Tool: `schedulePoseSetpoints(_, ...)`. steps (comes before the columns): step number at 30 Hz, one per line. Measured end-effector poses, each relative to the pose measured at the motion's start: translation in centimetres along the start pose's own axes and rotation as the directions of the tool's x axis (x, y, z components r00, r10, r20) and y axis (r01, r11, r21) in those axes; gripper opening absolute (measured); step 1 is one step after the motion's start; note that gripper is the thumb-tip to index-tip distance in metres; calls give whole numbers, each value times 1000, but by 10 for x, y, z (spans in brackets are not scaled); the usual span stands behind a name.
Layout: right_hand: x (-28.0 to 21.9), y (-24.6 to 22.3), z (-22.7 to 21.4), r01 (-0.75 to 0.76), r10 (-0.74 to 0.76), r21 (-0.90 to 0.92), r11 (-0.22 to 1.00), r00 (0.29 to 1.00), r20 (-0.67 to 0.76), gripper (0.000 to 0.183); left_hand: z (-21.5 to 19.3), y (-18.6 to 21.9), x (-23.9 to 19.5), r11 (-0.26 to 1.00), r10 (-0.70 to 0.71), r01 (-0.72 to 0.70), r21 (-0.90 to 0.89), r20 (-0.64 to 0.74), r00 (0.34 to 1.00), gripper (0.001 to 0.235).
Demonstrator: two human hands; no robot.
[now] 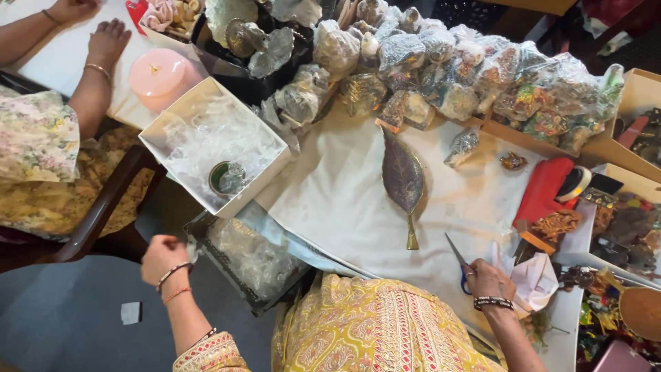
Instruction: The person uses scissors to trim a decorative leaf-shaped object on a table. They then pick up a piece of bubble wrap and wrap the object securely, smoothing the material around it.
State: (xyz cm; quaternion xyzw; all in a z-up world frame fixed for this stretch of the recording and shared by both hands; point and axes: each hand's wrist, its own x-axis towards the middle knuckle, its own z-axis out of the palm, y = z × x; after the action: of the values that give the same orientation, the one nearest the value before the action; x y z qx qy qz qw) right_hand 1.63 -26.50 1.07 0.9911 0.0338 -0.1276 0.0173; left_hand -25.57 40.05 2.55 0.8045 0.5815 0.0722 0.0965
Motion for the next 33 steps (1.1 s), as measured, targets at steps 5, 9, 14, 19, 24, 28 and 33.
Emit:
schedulePoseSetpoints(5,19,-20,23,53,-68,287,957,997,44,33,-30,33,-11,952,-89,-9,-306,-304,949,13)
schedulePoseSetpoints(9,34,-65,22,153,-212,469,870,974,74,35,-29,105,-34,879,89,-292,-378,-470,878,14)
schedulePoseSetpoints(14,75,-122,59,-208,-156,851,482,936,316,33,33,210,-88,503,651,-735,-455,-360,668,10)
schedulePoseSetpoints(19,97,-119,65,-435,-217,878,197,855,472,24,97,270,-170,347,929,-846,-406,28,369,45)
schedulePoseSetpoints(24,127,-62,63,-286,-160,895,342,921,356,24,128,257,-213,232,919,-958,-169,360,159,73)
schedulePoseSetpoints(28,119,-42,27,57,-100,693,719,995,23,26,123,237,-209,216,951,-943,-253,274,144,72)
schedulePoseSetpoints(33,110,-34,27,1,-29,621,784,999,35,30,111,204,-191,328,871,-921,-210,444,209,72)
